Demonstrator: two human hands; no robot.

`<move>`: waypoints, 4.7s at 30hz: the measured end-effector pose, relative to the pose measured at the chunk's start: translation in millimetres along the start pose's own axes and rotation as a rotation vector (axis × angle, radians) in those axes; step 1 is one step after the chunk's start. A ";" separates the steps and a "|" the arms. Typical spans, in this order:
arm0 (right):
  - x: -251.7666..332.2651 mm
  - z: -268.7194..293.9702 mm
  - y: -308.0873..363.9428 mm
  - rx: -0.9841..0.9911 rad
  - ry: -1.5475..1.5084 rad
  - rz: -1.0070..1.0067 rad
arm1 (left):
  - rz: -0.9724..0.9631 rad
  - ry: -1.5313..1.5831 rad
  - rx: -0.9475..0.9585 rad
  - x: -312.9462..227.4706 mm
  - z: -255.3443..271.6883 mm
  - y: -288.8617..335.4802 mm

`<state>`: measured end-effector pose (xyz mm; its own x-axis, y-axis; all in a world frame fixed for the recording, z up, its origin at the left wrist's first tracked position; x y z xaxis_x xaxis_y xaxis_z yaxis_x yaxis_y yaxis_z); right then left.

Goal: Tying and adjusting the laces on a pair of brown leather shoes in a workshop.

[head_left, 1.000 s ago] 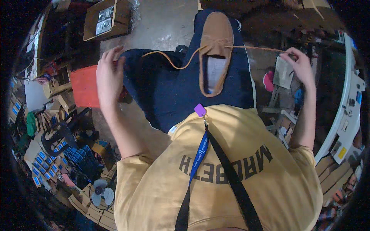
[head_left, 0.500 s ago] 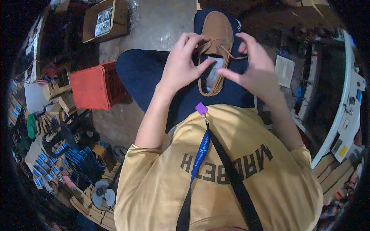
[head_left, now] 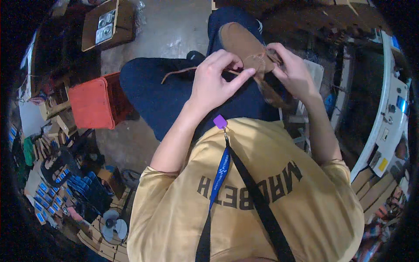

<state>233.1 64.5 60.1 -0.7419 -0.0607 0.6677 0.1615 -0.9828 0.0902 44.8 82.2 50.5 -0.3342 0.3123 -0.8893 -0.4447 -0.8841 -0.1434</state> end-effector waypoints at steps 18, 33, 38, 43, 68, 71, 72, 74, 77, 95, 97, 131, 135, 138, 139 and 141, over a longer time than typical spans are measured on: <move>-6.7 4.7 -4.7 0.117 -0.171 0.006 | -0.155 -0.218 -0.059 -22.2 2.3 -21.3; 31.2 19.1 -3.2 -0.042 0.366 0.662 | -0.120 -0.229 -0.004 -11.5 -1.9 -20.3; 19.8 2.7 -10.6 0.025 0.426 0.659 | -0.169 -0.245 -0.059 -15.7 -1.2 -18.4; 30.5 5.2 -16.3 0.035 0.383 0.633 | -0.149 -0.226 -0.049 -13.8 -1.1 -18.2; -5.0 8.9 -11.2 0.154 -0.107 0.185 | -0.156 -0.110 -0.160 -14.1 4.7 19.7; -21.9 -13.7 -0.5 0.177 -0.446 -0.025 | -0.161 -0.097 -0.189 -10.1 4.5 16.6; -15.7 -14.7 3.1 0.179 -0.447 -0.021 | -0.155 -0.078 -0.201 -9.3 5.9 15.5; 1.6 -10.0 10.3 0.100 -0.278 0.006 | -0.187 -0.117 -0.196 -20.1 9.7 13.6; -6.8 -24.0 18.7 -0.039 -0.357 -0.054 | -0.254 -0.204 -0.184 -28.0 8.6 13.7; -27.0 -42.3 33.4 -0.296 -0.705 -0.228 | -0.325 -0.338 -0.081 -17.0 11.7 0.8; -23.9 -36.3 30.6 -0.288 -0.613 -0.183 | -0.319 -0.384 -0.067 -14.6 10.7 -1.1; 11.1 2.3 18.4 -0.097 -0.126 0.013 | 0.006 -0.174 0.007 -71.8 87.2 8.1; 74.7 24.1 5.3 -0.246 0.097 0.386 | 0.052 -0.118 0.046 -83.1 84.5 -18.7; 63.9 3.3 -12.3 -0.141 -0.035 0.407 | -0.084 0.022 0.074 -101.5 68.9 -36.5; 53.9 3.5 -20.7 -0.155 -0.131 0.285 | -0.217 0.132 0.012 -117.1 71.5 -38.1; 36.1 4.5 -26.5 -0.126 -0.253 0.193 | -0.438 0.292 0.011 -138.9 80.6 -39.8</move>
<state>205.0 89.1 85.1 -0.5182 -0.2179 0.8270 0.1897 -0.9722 -0.1373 41.9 102.0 214.7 0.1305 0.5407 -0.8311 -0.5000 -0.6880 -0.5261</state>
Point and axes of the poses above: each hand's wrist, its own y-axis away from the middle knuckle, its own z-axis out of the back of the hand, x = y × z, the point moved 9 cm from there along -y, towards the middle knuckle, and after that the axes turned 1 degree about y, right-handed, at the moved point
